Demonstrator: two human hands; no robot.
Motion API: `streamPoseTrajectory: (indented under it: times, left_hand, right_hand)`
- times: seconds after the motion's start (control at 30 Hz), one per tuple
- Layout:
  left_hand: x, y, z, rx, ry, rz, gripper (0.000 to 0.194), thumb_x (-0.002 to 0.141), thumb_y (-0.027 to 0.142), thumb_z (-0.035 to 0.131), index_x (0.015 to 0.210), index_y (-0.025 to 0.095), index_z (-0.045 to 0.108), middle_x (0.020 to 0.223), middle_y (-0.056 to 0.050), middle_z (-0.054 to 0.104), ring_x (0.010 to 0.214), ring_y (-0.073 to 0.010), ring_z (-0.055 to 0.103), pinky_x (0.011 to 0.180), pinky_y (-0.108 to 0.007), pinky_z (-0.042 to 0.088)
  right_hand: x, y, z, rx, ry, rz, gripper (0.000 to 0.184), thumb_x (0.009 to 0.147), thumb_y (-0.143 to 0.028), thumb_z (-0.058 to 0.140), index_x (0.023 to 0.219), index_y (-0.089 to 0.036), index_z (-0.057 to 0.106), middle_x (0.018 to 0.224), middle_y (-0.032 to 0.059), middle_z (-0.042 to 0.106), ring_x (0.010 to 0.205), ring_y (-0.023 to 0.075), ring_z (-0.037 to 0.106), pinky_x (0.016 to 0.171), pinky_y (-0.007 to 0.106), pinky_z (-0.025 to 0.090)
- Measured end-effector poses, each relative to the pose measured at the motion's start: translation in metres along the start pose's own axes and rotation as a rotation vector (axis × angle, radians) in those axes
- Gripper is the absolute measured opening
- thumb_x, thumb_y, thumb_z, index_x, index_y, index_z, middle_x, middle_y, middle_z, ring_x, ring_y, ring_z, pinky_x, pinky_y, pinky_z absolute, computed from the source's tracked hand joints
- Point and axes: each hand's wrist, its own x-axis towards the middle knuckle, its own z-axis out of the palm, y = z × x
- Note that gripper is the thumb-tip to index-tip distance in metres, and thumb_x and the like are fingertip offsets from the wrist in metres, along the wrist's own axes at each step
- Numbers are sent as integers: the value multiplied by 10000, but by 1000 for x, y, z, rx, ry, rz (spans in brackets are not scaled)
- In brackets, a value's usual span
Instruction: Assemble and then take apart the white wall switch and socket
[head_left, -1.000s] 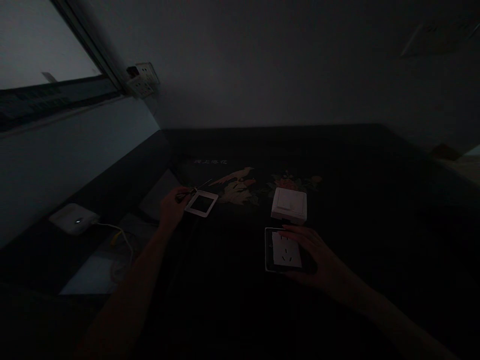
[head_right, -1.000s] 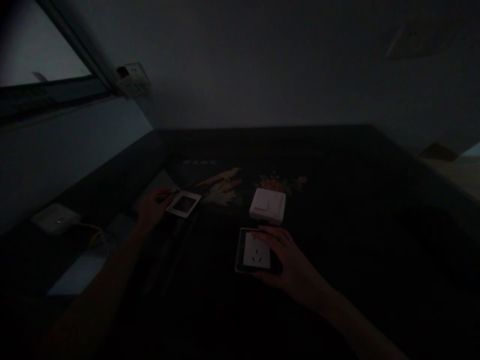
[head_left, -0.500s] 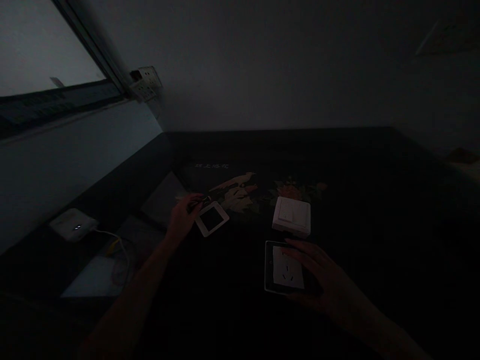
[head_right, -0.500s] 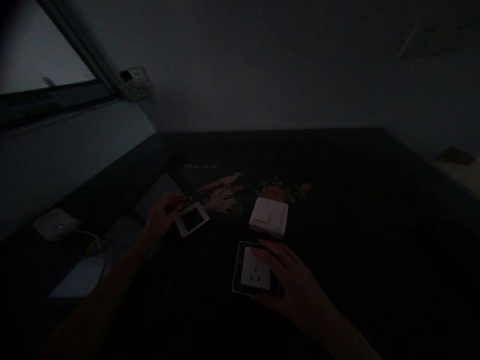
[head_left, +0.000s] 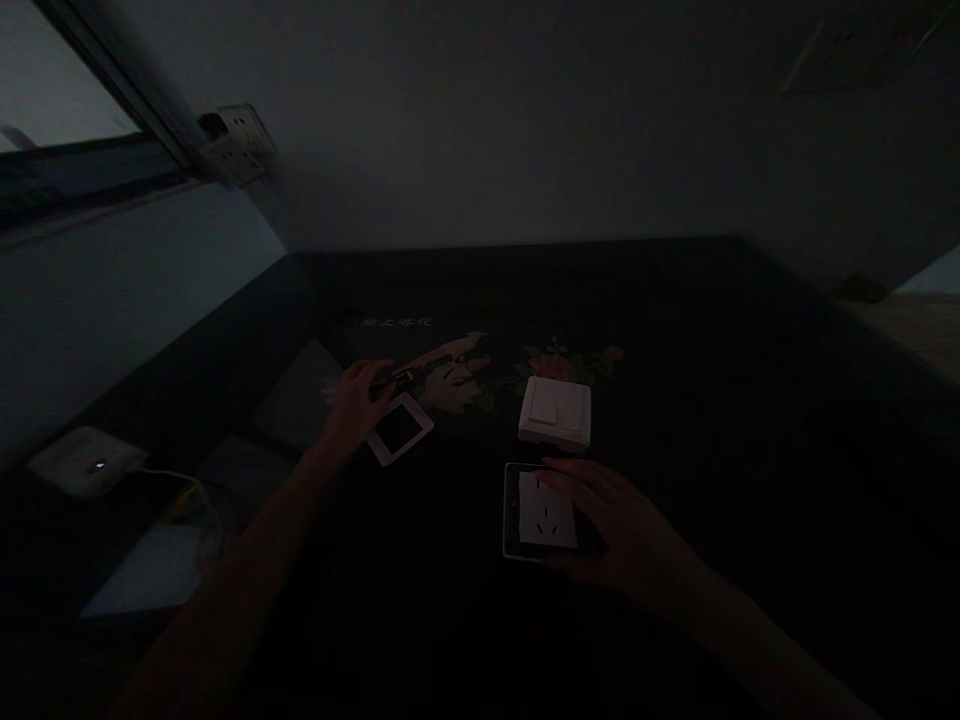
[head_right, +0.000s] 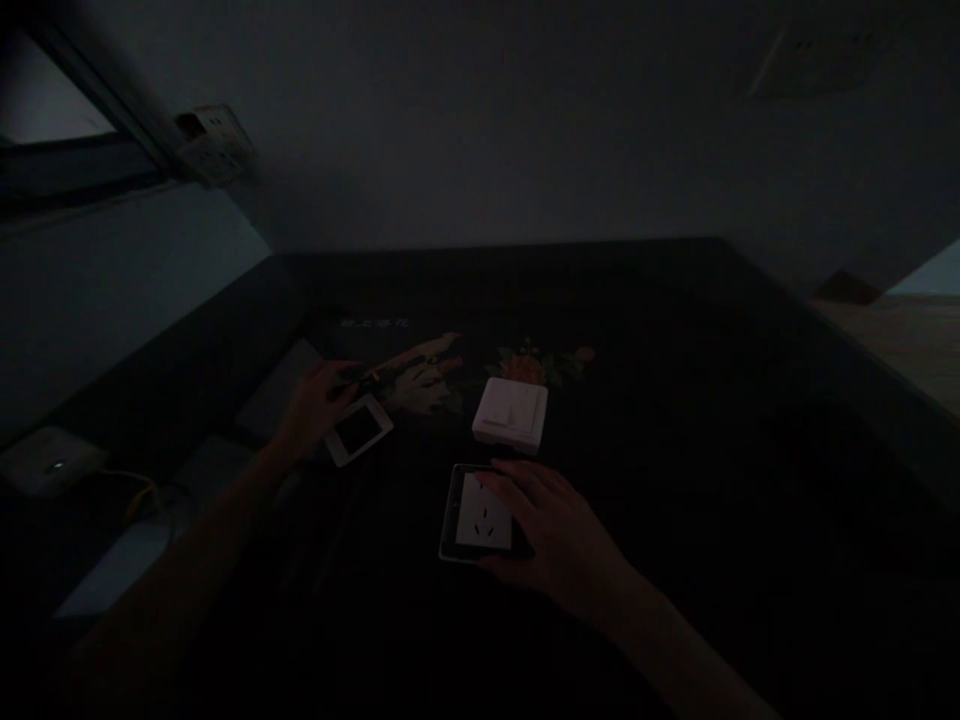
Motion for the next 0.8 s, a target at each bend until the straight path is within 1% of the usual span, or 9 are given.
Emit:
streamPoseTrajectory:
  times: [0.03,0.1,0.2,0.27,0.33,0.4,0.47,0.63,0.8]
  left_hand:
    - [-4,11,-1,-13,-6,37,329,982,355,582,1244,157,602,1282,-91,607,1120,-270,630,937,-468,548]
    - [-17,42,-1,-45,-56,105,239,974,332,583,1180,228,643,1265,-103,636,1158,-263,609,1021,-493,503]
    - [-47,96,9,-134,-292,235,249,963,296,575,1197,259,653,1182,-63,700,1130,-246,655,1044,-459,507]
    - [-69,126,18,-194,-441,305,398,898,341,679,1288,300,611,1296,-55,664,1199,-245,636,1039,-417,527]
    - [-87,145,26,-243,-548,331,769,761,408,820,1439,287,478,1458,-115,544,1297,-290,571,1057,-434,522]
    - [-100,152,34,-294,-641,309,956,719,402,856,1521,291,347,1534,-152,443,1389,-333,468,1113,-501,464]
    - [-105,151,38,-318,-668,281,985,734,372,848,1543,307,290,1551,-159,406,1422,-358,412,1141,-555,415]
    - [-105,145,41,-334,-662,272,952,741,376,840,1532,312,315,1562,-159,384,1429,-373,393,1154,-583,384]
    - [-105,147,39,-346,-662,243,893,759,363,830,1510,313,350,1556,-143,392,1433,-345,392,1166,-561,376]
  right_hand:
    - [1,-1,-1,-6,1,-2,689,771,-330,764,1389,-168,507,1402,204,602,1257,361,603,965,579,553]
    - [2,-1,-3,-19,5,-15,682,761,-327,770,1370,-162,511,1379,210,618,1230,372,619,944,588,559]
    - [3,-2,-3,-34,14,-38,642,749,-318,772,1320,-156,529,1340,217,638,1205,382,629,935,597,556]
    - [3,-2,-2,-41,23,-48,621,746,-311,771,1298,-159,532,1325,217,643,1207,382,626,944,600,550]
    - [3,-2,0,-48,33,-58,615,741,-294,768,1291,-164,525,1317,214,644,1217,381,618,965,603,539]
    - [2,-3,0,-56,36,-65,616,734,-281,770,1285,-166,520,1308,208,647,1224,382,613,980,602,532]
    - [3,-3,0,-63,36,-73,616,730,-292,773,1277,-167,519,1302,207,647,1225,384,609,986,608,529]
    - [7,-4,-2,-84,40,-109,609,731,-315,782,1260,-138,538,1281,227,653,1199,395,619,967,605,543]
    - [12,-5,-6,-99,31,-141,593,729,-301,779,1253,-125,564,1255,222,669,1172,383,638,943,564,571]
